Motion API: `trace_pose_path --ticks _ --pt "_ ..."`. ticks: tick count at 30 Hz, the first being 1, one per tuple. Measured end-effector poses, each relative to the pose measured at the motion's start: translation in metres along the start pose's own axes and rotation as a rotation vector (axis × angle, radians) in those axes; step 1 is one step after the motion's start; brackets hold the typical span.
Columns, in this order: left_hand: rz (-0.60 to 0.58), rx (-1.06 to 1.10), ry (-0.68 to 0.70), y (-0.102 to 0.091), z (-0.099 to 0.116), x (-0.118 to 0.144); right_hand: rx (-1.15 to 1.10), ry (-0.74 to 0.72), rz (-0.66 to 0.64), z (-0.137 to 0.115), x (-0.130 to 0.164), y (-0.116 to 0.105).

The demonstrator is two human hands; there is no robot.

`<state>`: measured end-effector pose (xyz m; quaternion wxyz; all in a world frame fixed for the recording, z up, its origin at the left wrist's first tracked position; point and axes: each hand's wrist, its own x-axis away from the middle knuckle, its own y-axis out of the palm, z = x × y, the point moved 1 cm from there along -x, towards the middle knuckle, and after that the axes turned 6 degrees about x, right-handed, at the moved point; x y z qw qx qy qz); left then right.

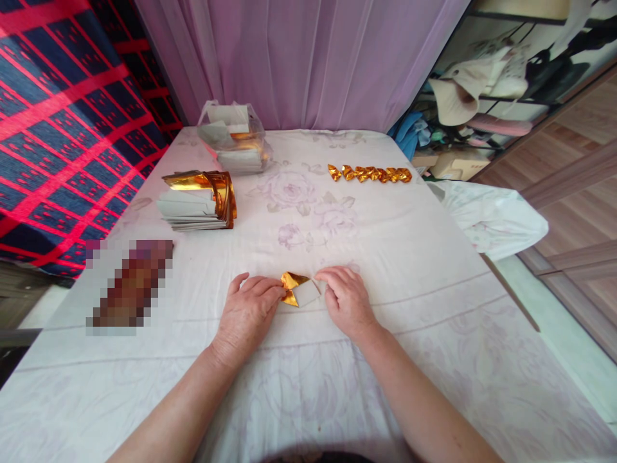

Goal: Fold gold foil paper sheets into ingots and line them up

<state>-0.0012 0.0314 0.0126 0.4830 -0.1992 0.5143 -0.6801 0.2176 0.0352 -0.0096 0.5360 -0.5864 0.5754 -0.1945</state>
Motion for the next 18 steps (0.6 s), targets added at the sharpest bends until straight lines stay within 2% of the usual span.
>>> trace_pose_path --ticks 8,18 --pt "-0.001 0.065 -0.016 -0.002 0.002 -0.0012 -0.083 -0.052 -0.045 -0.0003 0.0014 -0.0009" --pt "0.018 0.028 -0.042 0.0017 0.003 0.0003 -0.193 -0.098 -0.044 -0.0027 0.0017 -0.0017"
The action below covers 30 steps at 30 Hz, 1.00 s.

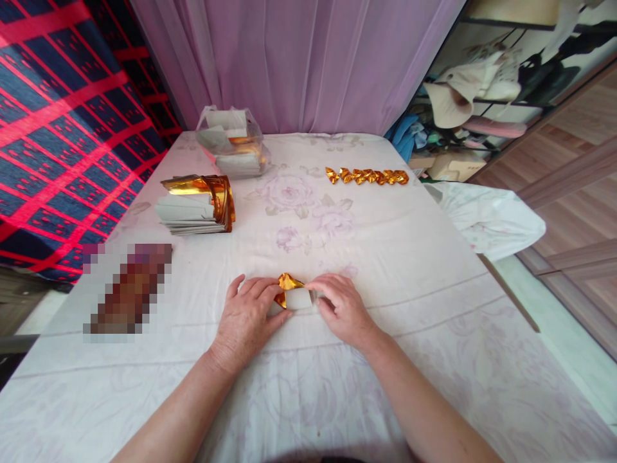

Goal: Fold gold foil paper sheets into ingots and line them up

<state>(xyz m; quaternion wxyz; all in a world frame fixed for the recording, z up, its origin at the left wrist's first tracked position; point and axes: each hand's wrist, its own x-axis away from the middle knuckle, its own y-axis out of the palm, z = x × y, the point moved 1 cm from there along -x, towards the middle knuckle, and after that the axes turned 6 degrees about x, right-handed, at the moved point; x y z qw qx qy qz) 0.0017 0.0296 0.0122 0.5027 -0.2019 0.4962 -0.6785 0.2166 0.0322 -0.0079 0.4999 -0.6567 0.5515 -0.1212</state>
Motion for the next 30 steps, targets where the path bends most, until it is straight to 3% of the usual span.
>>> trace_pose_path --ticks 15,30 --pt "-0.021 0.009 0.053 -0.0016 -0.0081 -0.0022 0.059 -0.046 -0.01 -0.0023 0.0005 0.0028" --pt "0.009 0.003 -0.012 0.0019 -0.0033 -0.0006 0.142 -0.112 -0.07 -0.009 0.0008 0.0009"
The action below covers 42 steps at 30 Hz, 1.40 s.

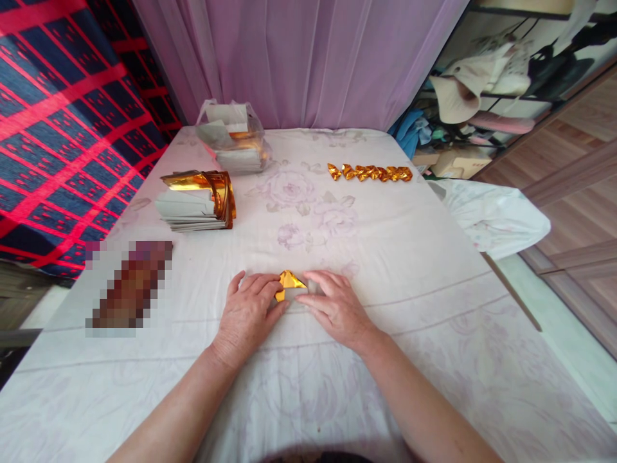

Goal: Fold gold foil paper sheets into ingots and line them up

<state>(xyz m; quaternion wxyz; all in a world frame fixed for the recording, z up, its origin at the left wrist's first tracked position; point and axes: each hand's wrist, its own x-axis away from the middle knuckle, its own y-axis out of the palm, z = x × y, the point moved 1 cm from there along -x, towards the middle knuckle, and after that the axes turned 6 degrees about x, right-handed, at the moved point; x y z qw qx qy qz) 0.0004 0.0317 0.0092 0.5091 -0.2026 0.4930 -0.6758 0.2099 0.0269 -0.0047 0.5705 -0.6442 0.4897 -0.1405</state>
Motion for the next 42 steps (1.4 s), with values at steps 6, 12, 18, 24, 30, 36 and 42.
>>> trace_pose_path --ticks 6,12,18,24,30,36,42 --pt "0.007 0.014 -0.005 0.0 0.001 0.0 -0.006 0.091 0.037 0.005 0.001 0.003" --pt "-0.001 -0.014 0.002 -0.001 0.004 -0.001 -0.012 0.113 0.024 0.005 0.0 0.004" --pt "0.015 -0.032 0.018 0.002 0.005 -0.001 -0.015 0.15 0.023 0.005 -0.002 0.005" --pt "0.003 0.013 0.07 0.007 0.006 0.001 0.017 0.16 0.015 0.003 -0.005 0.006" --pt "-0.007 0.058 0.058 0.002 0.014 0.0 0.041 0.172 0.02 0.0 -0.008 0.007" --pt "0.027 -0.035 -0.013 0.007 0.02 -0.005 0.038 0.186 0.03 -0.003 -0.01 0.005" --pt "0.031 -0.015 -0.039 0.008 0.02 -0.006 -0.016 0.197 0.056 0.0 -0.007 0.003"
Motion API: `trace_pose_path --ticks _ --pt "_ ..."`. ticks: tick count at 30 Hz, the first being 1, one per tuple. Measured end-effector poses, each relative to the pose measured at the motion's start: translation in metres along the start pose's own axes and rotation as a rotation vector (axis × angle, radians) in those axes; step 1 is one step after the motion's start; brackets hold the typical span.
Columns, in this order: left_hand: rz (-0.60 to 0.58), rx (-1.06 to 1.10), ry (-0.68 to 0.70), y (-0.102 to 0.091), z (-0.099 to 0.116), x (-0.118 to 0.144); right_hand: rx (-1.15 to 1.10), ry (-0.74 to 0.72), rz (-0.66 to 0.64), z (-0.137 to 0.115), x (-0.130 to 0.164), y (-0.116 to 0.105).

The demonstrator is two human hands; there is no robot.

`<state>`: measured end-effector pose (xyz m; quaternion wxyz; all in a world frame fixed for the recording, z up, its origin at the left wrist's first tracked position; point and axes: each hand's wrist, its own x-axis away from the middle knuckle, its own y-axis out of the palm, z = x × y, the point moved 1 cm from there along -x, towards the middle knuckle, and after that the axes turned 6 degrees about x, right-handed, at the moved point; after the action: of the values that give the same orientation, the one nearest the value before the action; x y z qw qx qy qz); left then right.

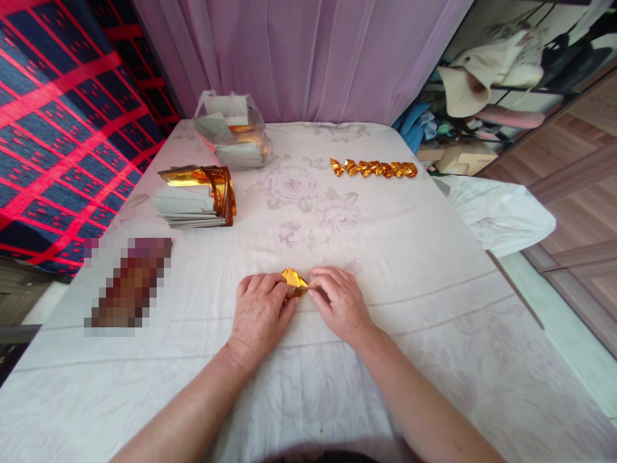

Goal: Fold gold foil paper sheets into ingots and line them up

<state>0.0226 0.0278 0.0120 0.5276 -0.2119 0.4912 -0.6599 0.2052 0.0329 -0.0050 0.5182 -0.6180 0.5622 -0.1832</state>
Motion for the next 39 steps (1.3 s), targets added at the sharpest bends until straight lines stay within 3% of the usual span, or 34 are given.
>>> trace_pose_path --ticks 9,16,24,39 --pt "-0.005 0.01 -0.008 0.0 -0.001 0.001 0.023 -0.073 0.034 0.002 0.011 -0.015" --pt "-0.015 0.02 -0.012 -0.001 -0.001 0.002 0.117 -0.143 -0.083 -0.002 0.011 -0.015" --pt "-0.003 0.02 0.005 -0.003 -0.001 0.004 0.136 -0.153 -0.09 -0.003 0.012 -0.013" --pt "-0.125 -0.147 0.143 -0.011 0.0 0.019 0.147 -0.161 -0.082 -0.004 0.013 -0.012"
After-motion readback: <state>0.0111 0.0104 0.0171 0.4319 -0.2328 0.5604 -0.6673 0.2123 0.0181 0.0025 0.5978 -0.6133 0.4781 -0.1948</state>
